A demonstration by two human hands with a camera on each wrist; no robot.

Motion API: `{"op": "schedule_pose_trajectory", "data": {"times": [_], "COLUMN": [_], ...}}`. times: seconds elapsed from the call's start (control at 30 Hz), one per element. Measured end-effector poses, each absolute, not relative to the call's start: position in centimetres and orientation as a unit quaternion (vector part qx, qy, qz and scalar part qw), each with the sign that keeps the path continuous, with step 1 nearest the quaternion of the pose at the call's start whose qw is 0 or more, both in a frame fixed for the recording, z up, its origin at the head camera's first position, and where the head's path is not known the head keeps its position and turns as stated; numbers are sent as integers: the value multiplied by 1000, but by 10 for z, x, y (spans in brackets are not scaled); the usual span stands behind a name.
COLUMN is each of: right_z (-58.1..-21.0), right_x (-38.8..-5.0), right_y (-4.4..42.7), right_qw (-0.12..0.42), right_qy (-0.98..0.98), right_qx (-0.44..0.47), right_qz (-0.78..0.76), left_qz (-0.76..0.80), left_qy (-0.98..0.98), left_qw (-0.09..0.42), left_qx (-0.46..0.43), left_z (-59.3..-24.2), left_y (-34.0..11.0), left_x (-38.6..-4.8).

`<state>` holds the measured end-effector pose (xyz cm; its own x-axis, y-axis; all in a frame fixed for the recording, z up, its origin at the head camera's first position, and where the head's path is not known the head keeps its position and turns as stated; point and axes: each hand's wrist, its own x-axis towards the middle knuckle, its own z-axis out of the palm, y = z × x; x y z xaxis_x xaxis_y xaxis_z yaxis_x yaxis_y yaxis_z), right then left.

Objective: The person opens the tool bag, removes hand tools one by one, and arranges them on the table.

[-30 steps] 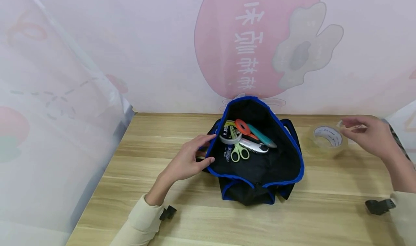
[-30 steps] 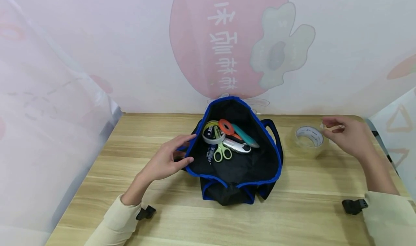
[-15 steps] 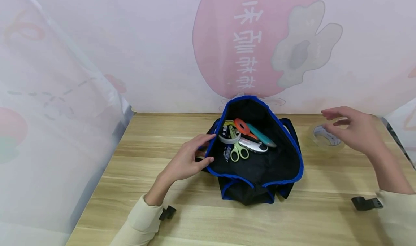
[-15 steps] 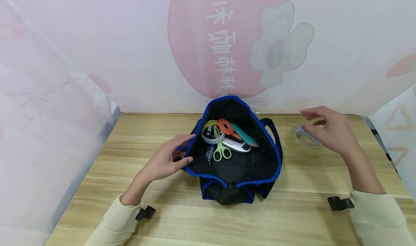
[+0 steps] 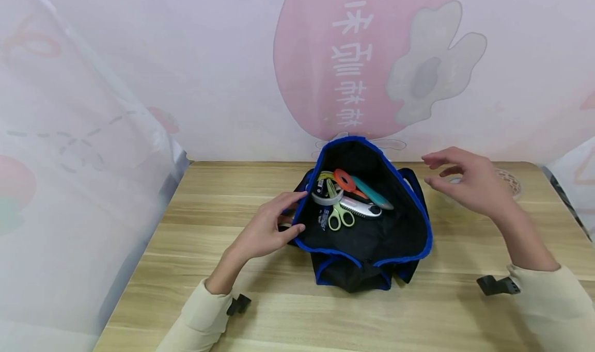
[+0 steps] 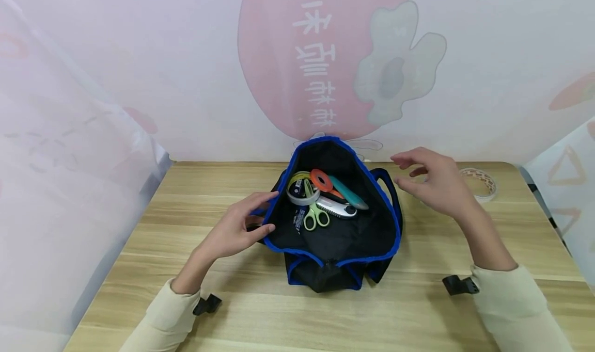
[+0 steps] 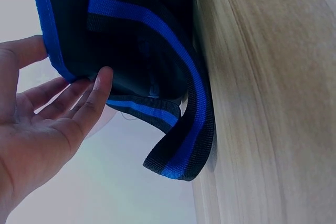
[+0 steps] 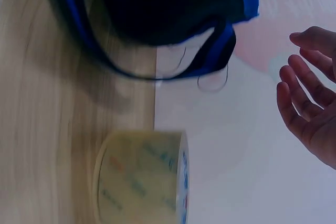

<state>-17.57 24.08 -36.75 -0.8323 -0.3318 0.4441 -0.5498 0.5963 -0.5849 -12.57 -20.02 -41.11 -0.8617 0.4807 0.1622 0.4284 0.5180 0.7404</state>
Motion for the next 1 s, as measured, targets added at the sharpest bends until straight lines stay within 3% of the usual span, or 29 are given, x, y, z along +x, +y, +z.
{"op": "schedule_pose_trajectory", "data": {"times": [0.67, 1.0], "right_z": [-351, -350], "right_x": [-181, -185], "right_y": [185, 159], "right_qw": [149, 86], "right_qy": [-837, -862], "right_qx": [366, 354], "right_qz": [378, 351], "left_qz": [419, 425], "left_qy": [869, 867], "left_qw": [26, 23], "left_qx": [262, 260], "left_z": [-409, -412], "left_y": [-199, -199], "left_x": [-127, -126]}}
